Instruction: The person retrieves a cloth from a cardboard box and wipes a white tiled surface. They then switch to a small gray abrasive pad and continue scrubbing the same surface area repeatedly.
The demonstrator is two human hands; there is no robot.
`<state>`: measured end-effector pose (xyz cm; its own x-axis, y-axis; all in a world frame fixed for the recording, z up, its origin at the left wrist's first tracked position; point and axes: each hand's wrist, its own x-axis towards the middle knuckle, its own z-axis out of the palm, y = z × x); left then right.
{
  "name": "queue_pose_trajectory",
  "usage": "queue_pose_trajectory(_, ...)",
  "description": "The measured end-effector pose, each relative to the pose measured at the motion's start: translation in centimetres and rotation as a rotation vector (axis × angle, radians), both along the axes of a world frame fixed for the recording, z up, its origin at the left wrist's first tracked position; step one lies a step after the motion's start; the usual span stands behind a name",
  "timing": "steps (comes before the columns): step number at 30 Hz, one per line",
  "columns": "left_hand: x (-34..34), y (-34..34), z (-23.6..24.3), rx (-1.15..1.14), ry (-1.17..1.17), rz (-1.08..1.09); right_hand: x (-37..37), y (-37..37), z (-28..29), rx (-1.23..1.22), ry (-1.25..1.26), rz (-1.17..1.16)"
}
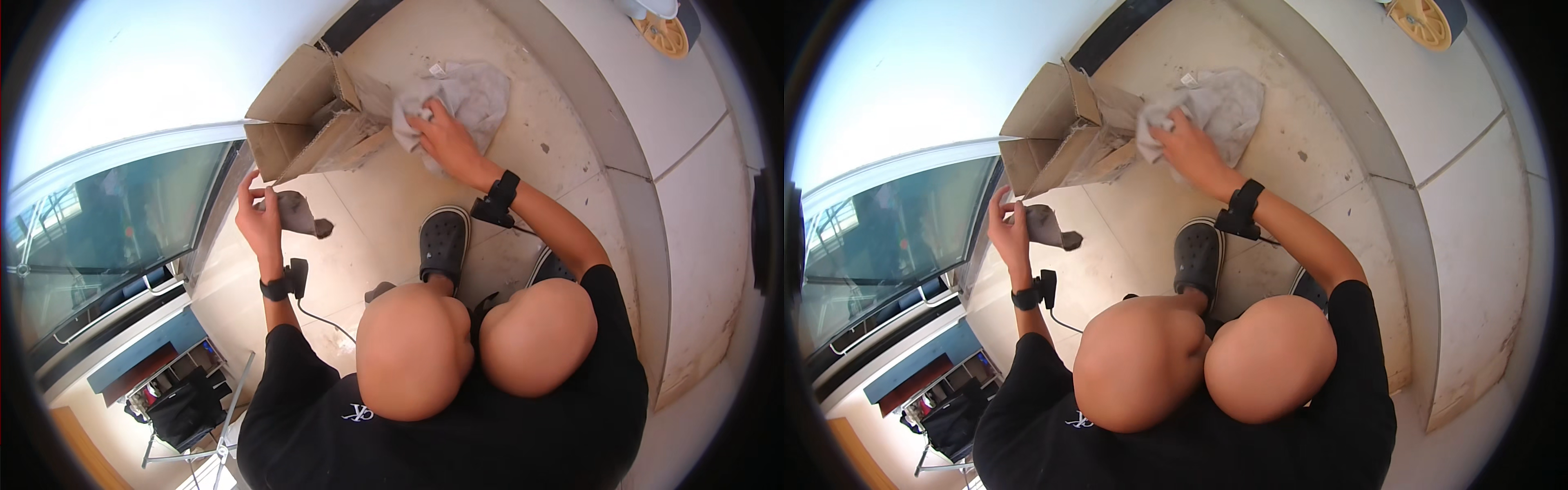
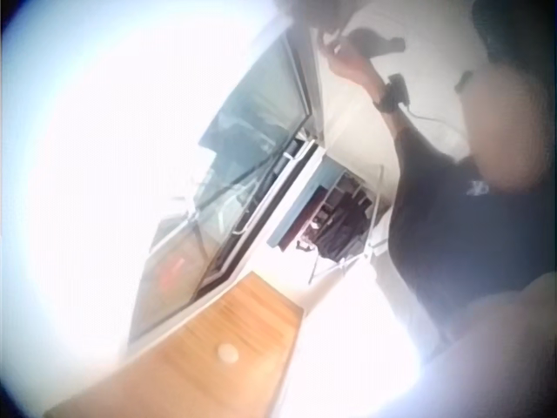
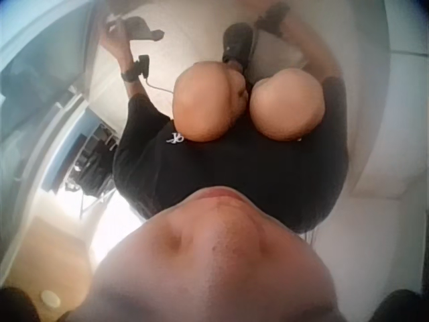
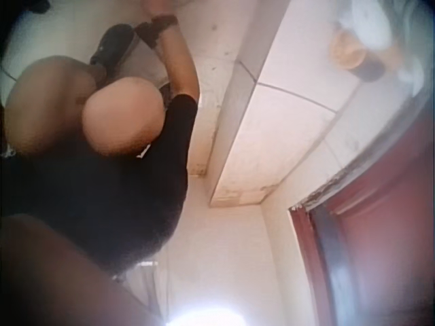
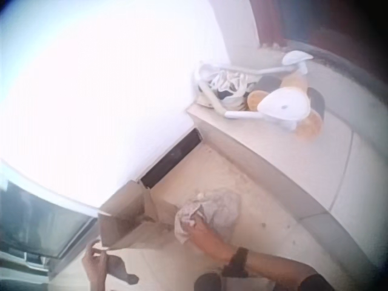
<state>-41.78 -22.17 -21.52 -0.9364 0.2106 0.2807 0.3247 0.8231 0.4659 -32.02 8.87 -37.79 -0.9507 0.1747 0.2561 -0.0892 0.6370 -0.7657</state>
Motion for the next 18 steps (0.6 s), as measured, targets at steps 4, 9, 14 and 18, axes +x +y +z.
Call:
queue_pose_trajectory(4, 0.4, 2.9, -0.6, 0.058, -0.095, -0.053, -4.5, -1.2, 3.0, -0.057, 0.274, -0.022)
queue_pose_trajectory(9, -0.2, 6.4, -3.3, 0.050, -0.164, -0.073, -6.6, -3.3, -2.2, -0.068, 0.187, -0.081)
queue_pose_trajectory(14, -0.8, 7.4, -4.2, 0.112, -0.094, -0.014, -5.7, -0.9, -9.1, -0.051, -0.271, 0.028)
queue_pose_trajectory(18, -1.8, 7.0, -4.4, 0.030, -0.142, 0.013, -6.4, 1.4, -8.1, -0.149, -0.148, 0.043)
